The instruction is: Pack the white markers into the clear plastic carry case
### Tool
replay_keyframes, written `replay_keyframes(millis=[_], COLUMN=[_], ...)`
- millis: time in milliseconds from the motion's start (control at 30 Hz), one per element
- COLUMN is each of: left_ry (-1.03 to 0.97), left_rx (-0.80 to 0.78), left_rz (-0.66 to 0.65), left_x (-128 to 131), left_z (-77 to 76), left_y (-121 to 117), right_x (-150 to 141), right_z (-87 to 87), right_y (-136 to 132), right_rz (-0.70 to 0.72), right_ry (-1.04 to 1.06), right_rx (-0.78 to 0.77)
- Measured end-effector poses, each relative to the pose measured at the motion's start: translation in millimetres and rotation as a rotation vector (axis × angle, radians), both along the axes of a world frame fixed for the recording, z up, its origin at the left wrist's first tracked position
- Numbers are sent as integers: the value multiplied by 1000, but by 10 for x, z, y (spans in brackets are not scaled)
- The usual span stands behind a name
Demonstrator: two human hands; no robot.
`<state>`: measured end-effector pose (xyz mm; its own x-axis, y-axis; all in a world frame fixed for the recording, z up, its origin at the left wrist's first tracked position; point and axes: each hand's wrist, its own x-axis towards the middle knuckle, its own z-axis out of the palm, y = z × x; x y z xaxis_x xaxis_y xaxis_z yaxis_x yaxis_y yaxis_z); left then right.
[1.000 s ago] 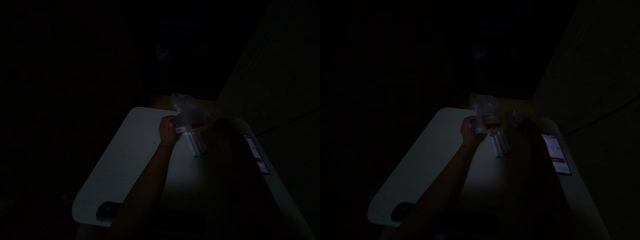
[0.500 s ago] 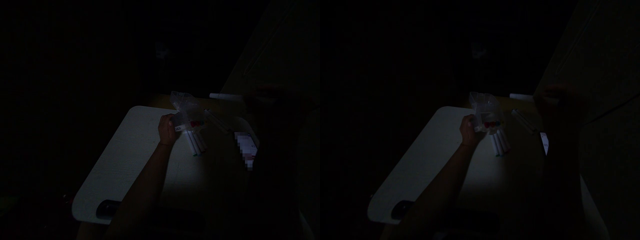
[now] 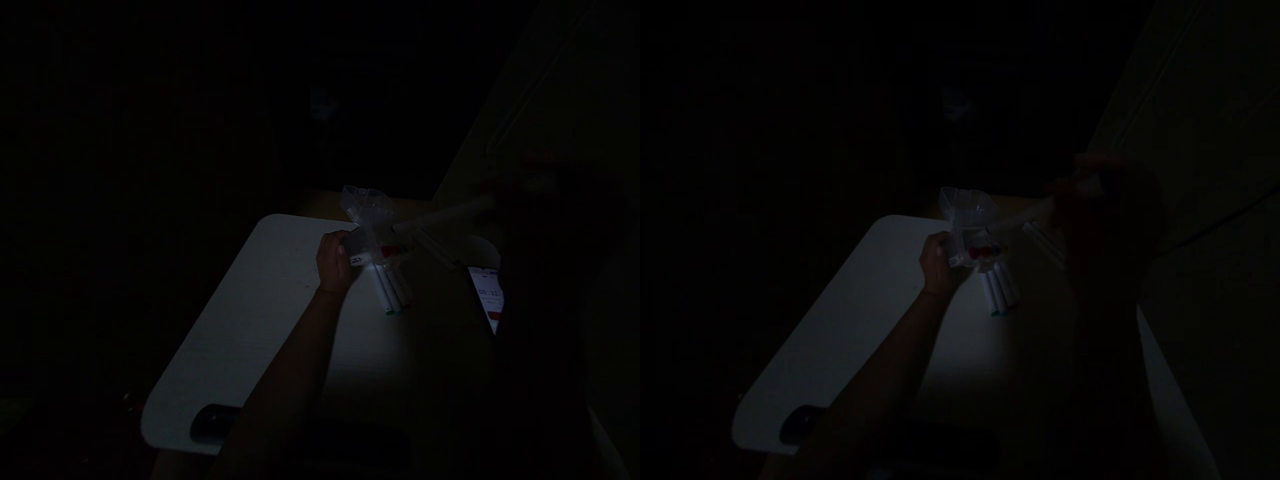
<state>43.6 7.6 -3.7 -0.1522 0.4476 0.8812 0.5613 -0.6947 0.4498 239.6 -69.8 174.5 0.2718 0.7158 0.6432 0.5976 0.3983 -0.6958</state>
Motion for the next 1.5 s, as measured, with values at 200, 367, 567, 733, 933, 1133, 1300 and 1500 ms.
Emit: replay_keyframes(millis=[200,367,567,733,933,1133,1300,1500], left_ry=[25,35,24,9,37,6,37,22], left_rx=[7,12,-4,8,-3,2,39,25], left_rz=[-12,-8,-12,-12,-29,-22,-30,-41], left_x=[-15,-15,-2,3,-5,5,-1,12], left_z=[6,18,17,32,41,46,30,40], left_y=[7,7,1,-8,-5,-25,-6,-19], right_x=[-90,-24,-96,-87,-42,-69,-126,-143], right_z=[-128,-227,-220,-206,-283,-334,-380,-382], right_y=[145,286,178,183,256,245,215,209], right_rz=[-6,150,263,390,418,446,509,496], right_ry=[-87,5,-220,-325,-384,-396,-460,-476], right_rx=[-25,-134,-266,-467,-475,-442,-491,-522])
